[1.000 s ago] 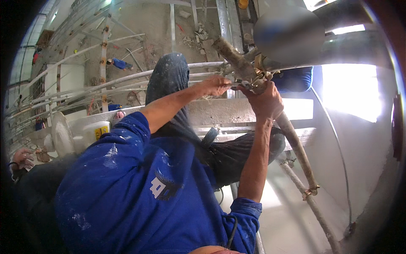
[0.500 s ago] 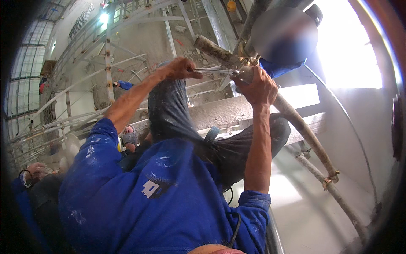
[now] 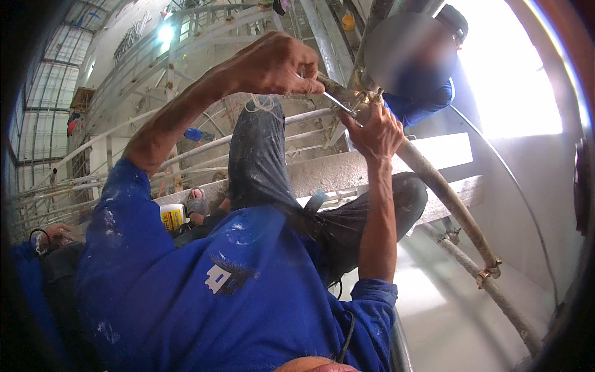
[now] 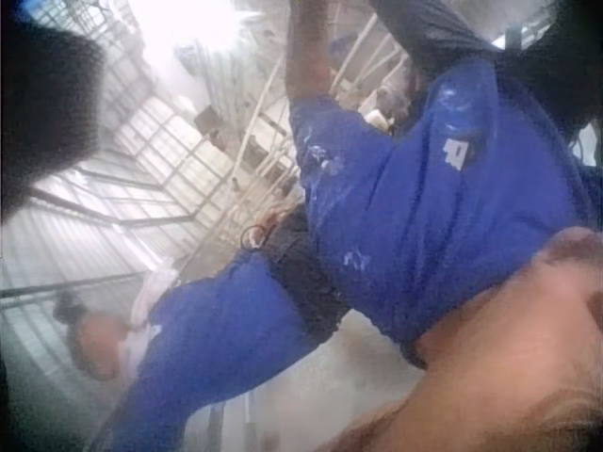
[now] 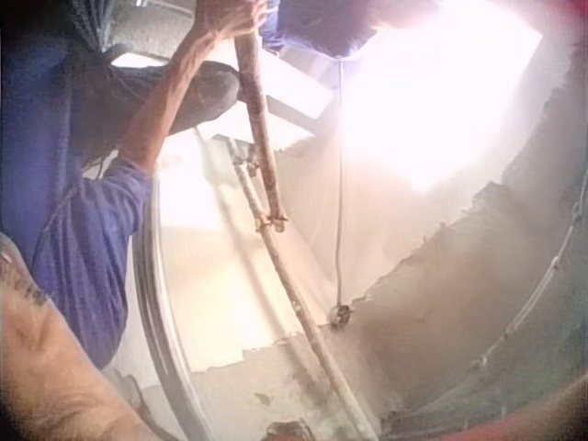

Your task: The person is assembling a metal scaffolding structure. They are seen tightening a metal clamp on a vertical pole using a wrench while another worker assists by holding the pole steady. The person adjusts the clamp and tightens it securely.

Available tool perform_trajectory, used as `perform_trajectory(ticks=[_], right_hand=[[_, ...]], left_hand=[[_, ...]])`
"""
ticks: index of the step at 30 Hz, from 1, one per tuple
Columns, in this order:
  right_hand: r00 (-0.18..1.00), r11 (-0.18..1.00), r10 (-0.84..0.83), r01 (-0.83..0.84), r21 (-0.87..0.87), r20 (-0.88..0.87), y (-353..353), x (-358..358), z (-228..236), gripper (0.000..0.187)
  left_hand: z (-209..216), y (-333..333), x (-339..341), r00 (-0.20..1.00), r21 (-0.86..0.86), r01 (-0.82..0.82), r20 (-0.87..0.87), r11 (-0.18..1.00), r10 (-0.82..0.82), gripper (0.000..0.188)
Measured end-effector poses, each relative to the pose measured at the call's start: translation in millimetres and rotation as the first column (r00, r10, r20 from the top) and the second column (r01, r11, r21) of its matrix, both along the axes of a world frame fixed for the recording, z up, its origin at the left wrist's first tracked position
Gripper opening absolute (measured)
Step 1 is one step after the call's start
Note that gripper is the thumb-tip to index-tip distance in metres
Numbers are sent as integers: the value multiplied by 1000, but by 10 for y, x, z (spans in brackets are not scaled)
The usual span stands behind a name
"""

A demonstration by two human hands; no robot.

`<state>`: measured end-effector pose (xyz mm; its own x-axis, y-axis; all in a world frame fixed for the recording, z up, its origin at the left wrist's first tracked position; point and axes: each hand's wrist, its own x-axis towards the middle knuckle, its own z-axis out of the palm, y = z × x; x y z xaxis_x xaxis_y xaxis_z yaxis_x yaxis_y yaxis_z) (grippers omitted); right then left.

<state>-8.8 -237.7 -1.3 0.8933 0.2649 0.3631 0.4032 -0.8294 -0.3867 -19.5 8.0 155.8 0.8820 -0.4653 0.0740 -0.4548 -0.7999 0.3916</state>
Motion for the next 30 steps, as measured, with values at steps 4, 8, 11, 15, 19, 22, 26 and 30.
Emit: perform_trajectory(ticks=[4, 8, 11, 15, 19, 22, 26, 30], right_hand=[[995, 1000, -10, 13, -27, 98, 63, 21, -209, 75], [997, 1000, 14, -14, -5, 78, 24, 3, -169, 69], [1000, 1000, 14, -14, 7, -11, -19, -9, -139, 68], [997, 996, 30, -24, 89, -73, -9, -20, -20, 70], [984, 994, 42, -23, 111, -175, -25, -29, 46, 76], [991, 997, 34, -24, 77, -130, -46, -4, 6, 79], [974, 992, 119, -110, 58, -191, -165, 58, 5, 77], [914, 978, 209, -195, 75, -347, -231, 123, 106, 70]], left_hand=[[-435, 321, -161, 942, -709, -309, -319, 634, 102, 35], [-503, -1, -113, 922, -523, -372, -118, 766, 368, 35], [-280, -89, -105, 923, -299, -381, -66, 875, 379, 31], [-381, 31, -185, 937, -567, -349, -231, 747, 262, 29], [-792, -3, -206, 929, -856, -365, -308, 367, 205, 27], [-730, -492, -217, 874, -826, -470, -486, -312, -32, 37], [-856, -414, 100, 918, -913, -370, -331, -171, -218, 46], [-748, -564, 211, 914, -914, -399, -390, -79, -111, 46]])
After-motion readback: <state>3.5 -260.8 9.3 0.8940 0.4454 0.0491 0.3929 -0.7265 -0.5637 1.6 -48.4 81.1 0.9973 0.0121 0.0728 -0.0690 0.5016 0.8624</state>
